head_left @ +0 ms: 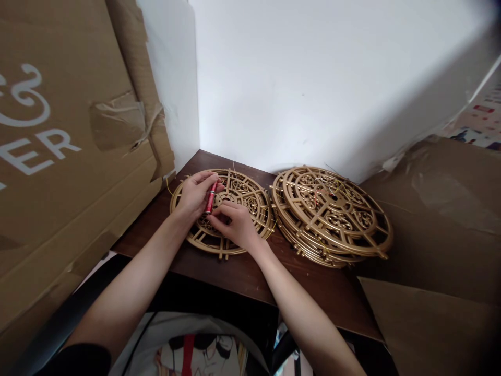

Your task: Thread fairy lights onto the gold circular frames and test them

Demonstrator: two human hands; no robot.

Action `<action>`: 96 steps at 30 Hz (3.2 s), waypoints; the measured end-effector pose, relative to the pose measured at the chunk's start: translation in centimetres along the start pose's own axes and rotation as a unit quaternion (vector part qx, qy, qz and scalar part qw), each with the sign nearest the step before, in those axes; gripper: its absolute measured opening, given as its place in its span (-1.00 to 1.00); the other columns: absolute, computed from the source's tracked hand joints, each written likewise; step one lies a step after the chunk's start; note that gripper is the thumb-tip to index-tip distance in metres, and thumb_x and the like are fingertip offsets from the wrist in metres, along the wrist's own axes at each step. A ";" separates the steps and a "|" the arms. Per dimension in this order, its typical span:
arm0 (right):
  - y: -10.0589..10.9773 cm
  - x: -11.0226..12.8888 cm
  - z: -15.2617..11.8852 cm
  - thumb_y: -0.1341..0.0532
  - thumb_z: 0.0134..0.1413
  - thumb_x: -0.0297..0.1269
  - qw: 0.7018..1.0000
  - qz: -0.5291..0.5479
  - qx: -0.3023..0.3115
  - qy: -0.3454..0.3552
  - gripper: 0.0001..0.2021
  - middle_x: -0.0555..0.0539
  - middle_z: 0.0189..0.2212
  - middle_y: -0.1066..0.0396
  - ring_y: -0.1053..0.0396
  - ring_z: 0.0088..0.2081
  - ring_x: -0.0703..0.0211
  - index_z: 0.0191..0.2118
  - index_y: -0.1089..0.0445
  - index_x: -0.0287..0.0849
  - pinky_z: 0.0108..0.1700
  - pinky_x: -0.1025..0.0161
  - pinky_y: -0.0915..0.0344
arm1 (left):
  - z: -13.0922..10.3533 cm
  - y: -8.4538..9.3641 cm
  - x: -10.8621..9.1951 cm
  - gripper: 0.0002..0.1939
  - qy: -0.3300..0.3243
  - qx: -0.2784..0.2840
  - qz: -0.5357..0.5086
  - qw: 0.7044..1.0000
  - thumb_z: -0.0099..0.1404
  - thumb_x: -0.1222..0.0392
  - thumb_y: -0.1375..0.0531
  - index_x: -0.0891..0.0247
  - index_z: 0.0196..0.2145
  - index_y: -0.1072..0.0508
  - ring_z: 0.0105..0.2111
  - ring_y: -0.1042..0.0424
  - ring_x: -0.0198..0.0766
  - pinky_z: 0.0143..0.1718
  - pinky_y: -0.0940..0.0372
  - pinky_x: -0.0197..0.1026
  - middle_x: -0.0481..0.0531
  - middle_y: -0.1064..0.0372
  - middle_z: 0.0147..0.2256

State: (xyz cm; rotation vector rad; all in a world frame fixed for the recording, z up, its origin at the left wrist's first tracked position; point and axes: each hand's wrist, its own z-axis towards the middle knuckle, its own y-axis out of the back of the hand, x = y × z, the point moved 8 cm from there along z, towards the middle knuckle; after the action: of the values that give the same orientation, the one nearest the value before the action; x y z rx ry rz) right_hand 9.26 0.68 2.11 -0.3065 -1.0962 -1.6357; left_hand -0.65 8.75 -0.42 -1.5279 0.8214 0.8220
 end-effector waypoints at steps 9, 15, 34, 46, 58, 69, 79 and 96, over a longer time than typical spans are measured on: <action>0.2 -0.1 -0.1 -0.20 -0.02 -0.32 0.988 -0.151 -0.030 -0.031 -0.83 0.07 -0.58 -0.27 -0.20 -0.52 0.32 -0.57 -0.25 -0.15 -0.40 0.35 -0.13 | 0.1 -0.2 0.1 -0.79 -0.023 0.034 0.034 0.999 -0.01 0.30 -0.35 0.34 -0.40 -0.42 -0.54 -0.46 -0.36 -0.53 -0.35 -0.36 -0.04 -0.43 -0.49; 0.4 0.0 -0.1 -0.20 -0.05 -0.30 0.982 -0.182 -0.038 -0.042 -0.81 0.06 -0.59 -0.28 -0.22 -0.52 0.31 -0.59 -0.24 -0.16 -0.37 0.34 -0.13 | 0.7 -0.3 0.2 -0.73 -0.058 0.065 0.068 0.994 -0.05 0.22 -0.38 0.31 -0.41 -0.41 -0.54 -0.44 -0.33 -0.50 -0.32 -0.30 -0.06 -0.42 -0.51; 0.3 -0.1 -0.1 -0.20 -0.06 -0.29 0.981 -0.187 -0.037 -0.041 -0.80 0.07 -0.59 -0.28 -0.21 -0.52 0.32 -0.60 -0.22 -0.16 -0.39 0.34 -0.08 | 0.3 -0.7 0.1 -0.75 -0.054 0.071 0.084 0.992 -0.02 0.23 -0.36 0.29 -0.41 -0.38 -0.55 -0.43 -0.32 -0.51 -0.31 -0.28 -0.09 -0.39 -0.52; 0.2 -0.2 -0.1 -0.20 -0.05 -0.28 0.980 -0.193 -0.025 -0.049 -0.80 0.06 -0.60 -0.30 -0.22 -0.52 0.31 -0.60 -0.23 -0.16 -0.38 0.34 -0.09 | 0.2 -0.8 0.1 -0.77 -0.059 0.072 0.097 0.991 0.02 0.24 -0.34 0.29 -0.40 -0.37 -0.55 -0.43 -0.34 -0.48 -0.34 -0.28 -0.08 -0.38 -0.52; 0.1 -0.2 -0.1 -0.20 -0.05 -0.29 0.982 -0.182 -0.020 -0.051 -0.79 0.06 -0.61 -0.30 -0.22 -0.53 0.30 -0.60 -0.22 -0.15 -0.40 0.35 -0.12 | -0.4 -1.1 0.0 -0.82 -0.036 0.068 0.089 0.993 0.06 0.28 -0.32 0.30 -0.40 -0.38 -0.54 -0.44 -0.37 -0.45 -0.41 -0.28 -0.05 -0.40 -0.51; 0.2 -0.1 -0.1 -0.20 -0.05 -0.30 0.982 -0.183 -0.024 -0.044 -0.80 0.07 -0.60 -0.30 -0.25 -0.51 0.31 -0.60 -0.22 -0.15 -0.38 0.35 -0.11 | 0.0 -0.9 -0.1 -0.79 -0.059 0.066 0.104 0.991 0.03 0.24 -0.34 0.31 -0.40 -0.37 -0.55 -0.44 -0.36 -0.48 -0.38 -0.29 -0.06 -0.40 -0.51; 0.1 -0.2 0.0 -0.21 -0.05 -0.30 0.981 -0.184 -0.018 -0.055 -0.80 0.07 -0.60 -0.31 -0.24 -0.51 0.31 -0.60 -0.24 -0.15 -0.38 0.35 -0.14 | -0.3 -1.1 0.0 -0.79 -0.036 0.067 0.087 0.993 0.04 0.27 -0.34 0.31 -0.40 -0.37 -0.56 -0.44 -0.36 -0.47 -0.40 -0.27 -0.06 -0.40 -0.51; 3.0 -1.1 0.3 -0.24 0.15 -0.22 0.990 -0.056 -0.117 -0.061 -0.86 -0.07 -0.24 -0.37 -0.27 -0.41 0.31 -0.36 -0.47 -0.15 -0.35 0.31 -0.26 | -0.8 -1.6 -0.5 -0.82 -0.044 0.094 0.088 0.991 0.01 0.27 -0.25 0.31 -0.37 -0.39 -0.69 -0.26 -0.46 -0.74 -0.03 -0.40 -0.02 -0.45 -0.47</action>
State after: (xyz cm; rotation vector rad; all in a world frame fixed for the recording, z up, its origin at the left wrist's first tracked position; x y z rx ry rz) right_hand 12.16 1.65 3.05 -0.5107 -1.0277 -1.8695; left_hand 0.49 8.15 0.93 -1.2569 0.9514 0.9074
